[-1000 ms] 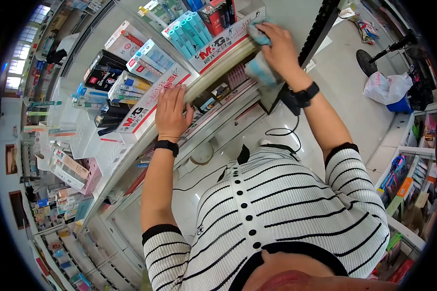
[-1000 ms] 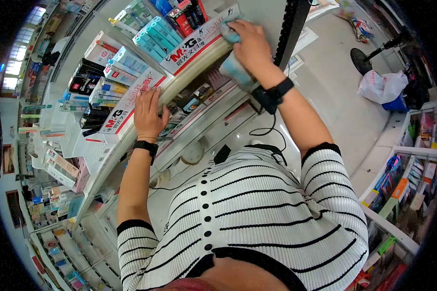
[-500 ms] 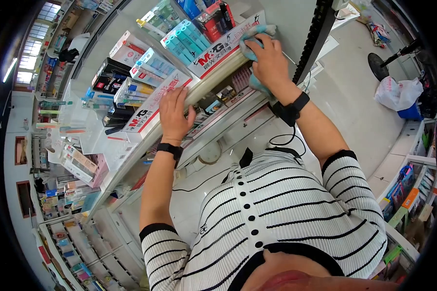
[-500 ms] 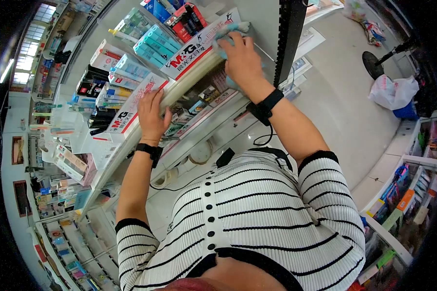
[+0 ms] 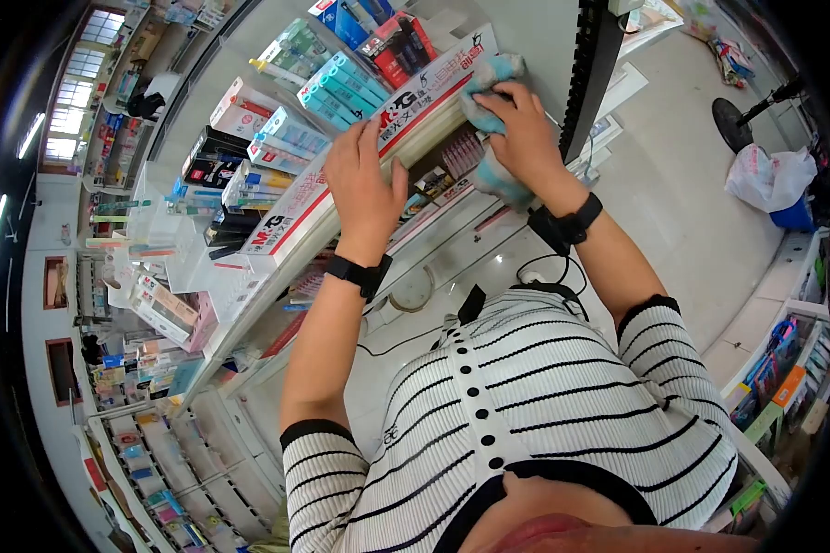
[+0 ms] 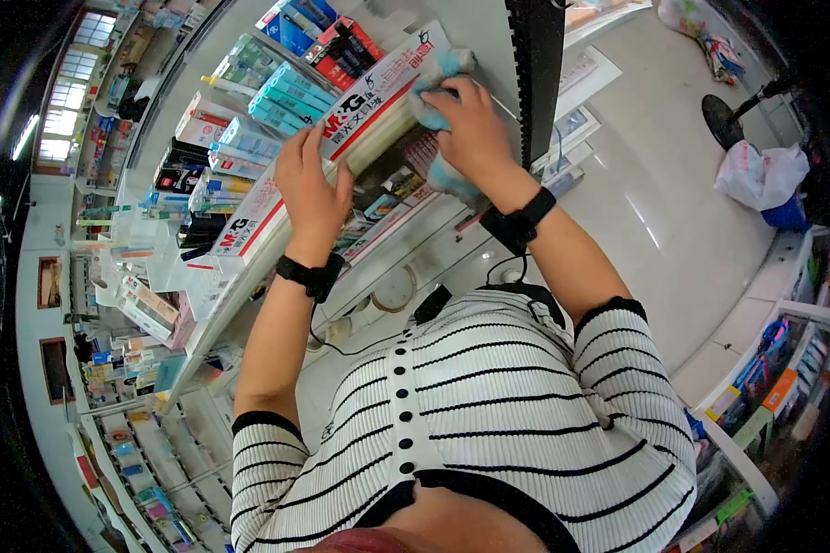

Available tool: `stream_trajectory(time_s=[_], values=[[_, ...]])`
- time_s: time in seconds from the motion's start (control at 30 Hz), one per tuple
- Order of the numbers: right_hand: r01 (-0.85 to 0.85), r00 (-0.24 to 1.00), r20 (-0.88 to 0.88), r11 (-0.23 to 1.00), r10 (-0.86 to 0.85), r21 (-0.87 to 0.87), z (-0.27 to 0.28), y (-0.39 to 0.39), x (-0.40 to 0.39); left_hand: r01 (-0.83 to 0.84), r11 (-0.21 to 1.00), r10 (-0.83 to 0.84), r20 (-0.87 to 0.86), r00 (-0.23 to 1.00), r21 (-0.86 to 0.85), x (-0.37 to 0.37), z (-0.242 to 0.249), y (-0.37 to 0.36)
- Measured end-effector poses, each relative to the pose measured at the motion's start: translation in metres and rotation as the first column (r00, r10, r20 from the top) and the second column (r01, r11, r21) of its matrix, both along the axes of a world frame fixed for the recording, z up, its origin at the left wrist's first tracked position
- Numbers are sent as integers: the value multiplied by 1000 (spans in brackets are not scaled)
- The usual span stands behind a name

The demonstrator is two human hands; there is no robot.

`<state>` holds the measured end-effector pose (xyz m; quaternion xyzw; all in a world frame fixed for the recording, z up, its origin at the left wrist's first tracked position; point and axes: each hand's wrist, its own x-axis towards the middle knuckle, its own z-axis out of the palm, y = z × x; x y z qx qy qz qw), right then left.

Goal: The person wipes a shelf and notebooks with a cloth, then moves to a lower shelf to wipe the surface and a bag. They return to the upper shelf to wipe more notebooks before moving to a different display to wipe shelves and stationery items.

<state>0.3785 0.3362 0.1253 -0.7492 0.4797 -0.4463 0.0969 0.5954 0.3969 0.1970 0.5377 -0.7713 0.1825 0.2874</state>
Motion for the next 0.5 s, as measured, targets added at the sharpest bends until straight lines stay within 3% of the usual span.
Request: stream_trajectory(time_s=[0.1,0.23,0.5], values=[[-69,996,60,997,67,38,-8,11,-15,-70,997,75,124,989,-40,-3,-1,-11],[-131,986,127,976,109,176,-18,28,-36,-101,991,113,136,984,-91,-9,-3,-28],[-161,960,249,979,126,127,-19,33,-58,-82,995,90,209,974,-49,-34,-5,-39]])
